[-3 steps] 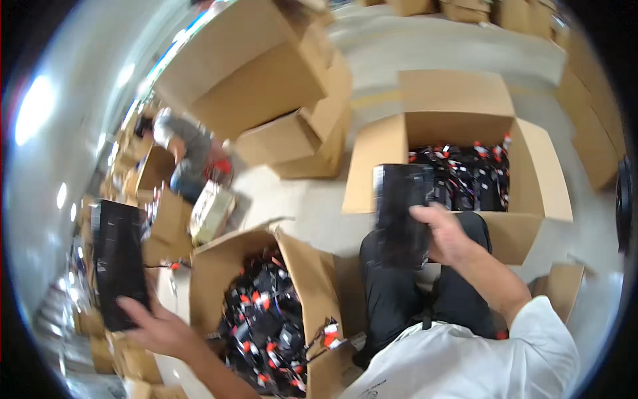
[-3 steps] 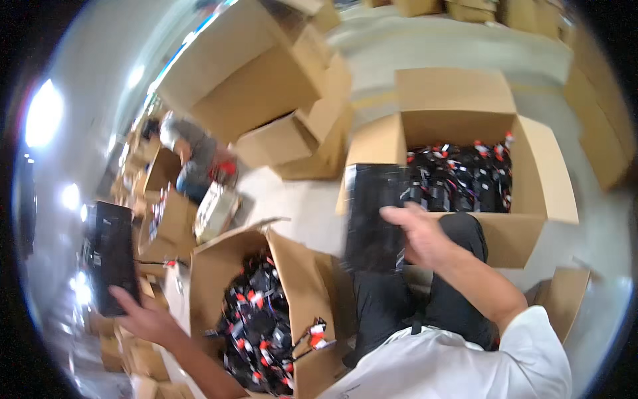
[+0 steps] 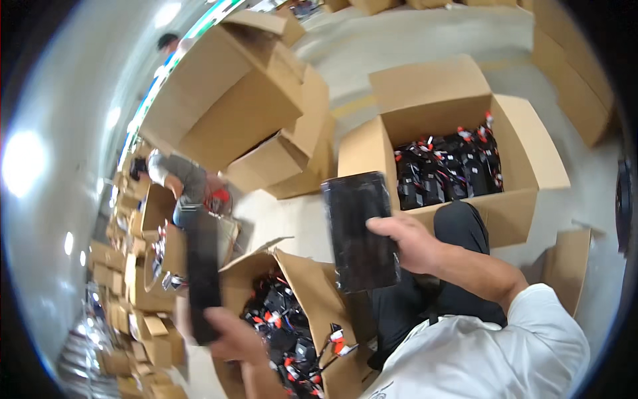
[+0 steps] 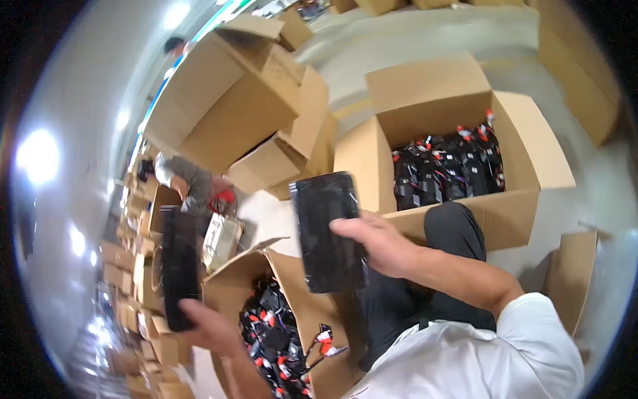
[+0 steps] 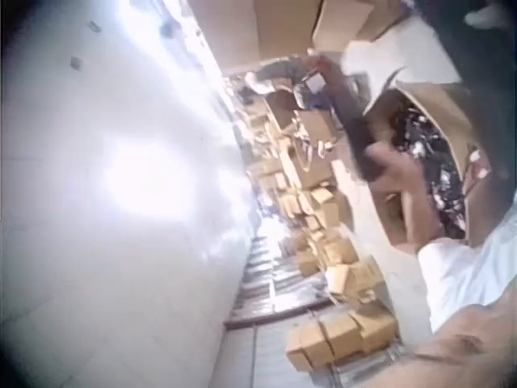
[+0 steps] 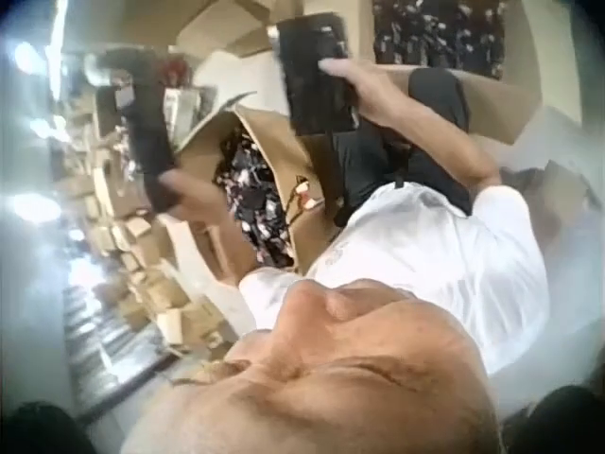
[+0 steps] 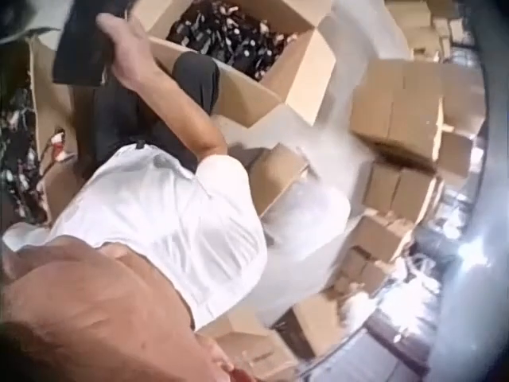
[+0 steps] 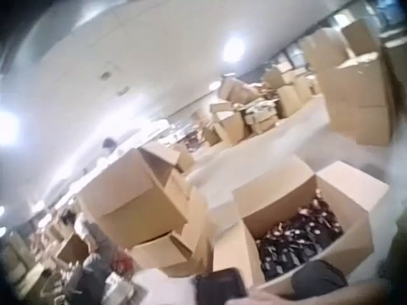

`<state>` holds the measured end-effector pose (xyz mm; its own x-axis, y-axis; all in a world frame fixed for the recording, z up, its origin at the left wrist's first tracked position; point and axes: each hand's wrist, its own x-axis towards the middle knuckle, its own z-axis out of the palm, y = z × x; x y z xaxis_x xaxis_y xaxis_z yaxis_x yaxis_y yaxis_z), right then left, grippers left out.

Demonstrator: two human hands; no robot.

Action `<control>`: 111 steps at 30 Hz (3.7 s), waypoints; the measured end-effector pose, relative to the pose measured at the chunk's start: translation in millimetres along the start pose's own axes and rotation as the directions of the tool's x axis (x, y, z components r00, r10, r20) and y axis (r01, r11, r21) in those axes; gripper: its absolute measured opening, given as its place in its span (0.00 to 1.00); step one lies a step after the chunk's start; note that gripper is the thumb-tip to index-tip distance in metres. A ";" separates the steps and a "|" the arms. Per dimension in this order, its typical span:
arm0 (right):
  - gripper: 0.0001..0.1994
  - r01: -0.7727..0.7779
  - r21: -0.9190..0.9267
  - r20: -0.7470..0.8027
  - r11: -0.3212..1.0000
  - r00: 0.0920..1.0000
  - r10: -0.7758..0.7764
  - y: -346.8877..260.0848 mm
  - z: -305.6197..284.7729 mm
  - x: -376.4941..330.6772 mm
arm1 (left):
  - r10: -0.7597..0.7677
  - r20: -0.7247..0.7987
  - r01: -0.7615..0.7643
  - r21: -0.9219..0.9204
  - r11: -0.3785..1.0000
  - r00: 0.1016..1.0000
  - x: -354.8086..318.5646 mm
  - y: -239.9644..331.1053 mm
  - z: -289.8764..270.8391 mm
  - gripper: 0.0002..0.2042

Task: The person takes electronic display devices with attached wiring from a cardboard box, handles and turns them over by hand, and places them into another cardboard box.

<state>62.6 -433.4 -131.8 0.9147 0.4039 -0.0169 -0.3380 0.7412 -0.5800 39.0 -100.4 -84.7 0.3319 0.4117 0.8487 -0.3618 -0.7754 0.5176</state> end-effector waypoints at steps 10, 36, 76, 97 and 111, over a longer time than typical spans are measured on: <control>0.23 0.025 -0.216 -0.160 0.976 0.985 -0.061 6.5 -27.9 -35.4 | 0.771 0.460 -0.476 -0.608 0.635 0.441 -108.4 87.6 95.0 0.25; 0.26 0.397 -0.911 0.110 0.111 0.493 -0.863 -3.0 -39.1 -56.0 | -0.289 0.945 0.977 -0.188 -0.101 0.152 -166.5 107.2 112.7 0.14; 0.29 0.131 -0.857 -0.273 0.498 0.705 -0.655 -137.1 -200.6 -117.3 | 0.036 0.794 0.392 0.258 0.883 -0.606 -187.8 113.0 260.8 0.15; 0.31 -0.788 -0.093 -0.989 0.608 0.141 0.032 -129.8 -523.5 -116.1 | 0.451 0.871 -0.021 -0.456 0.890 0.194 -275.5 114.8 347.3 0.21; 0.25 -0.876 -0.282 -0.959 0.392 0.271 -0.085 -129.8 -576.5 -152.5 | 0.444 0.885 0.023 -0.452 0.892 0.139 -271.7 132.7 343.6 0.21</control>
<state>94.8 -900.4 -523.5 0.4894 -0.4678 -0.7360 -0.8707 -0.2146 -0.4425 200.1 -479.7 -283.8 0.6562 -0.7113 0.2520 -0.7086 -0.4660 0.5298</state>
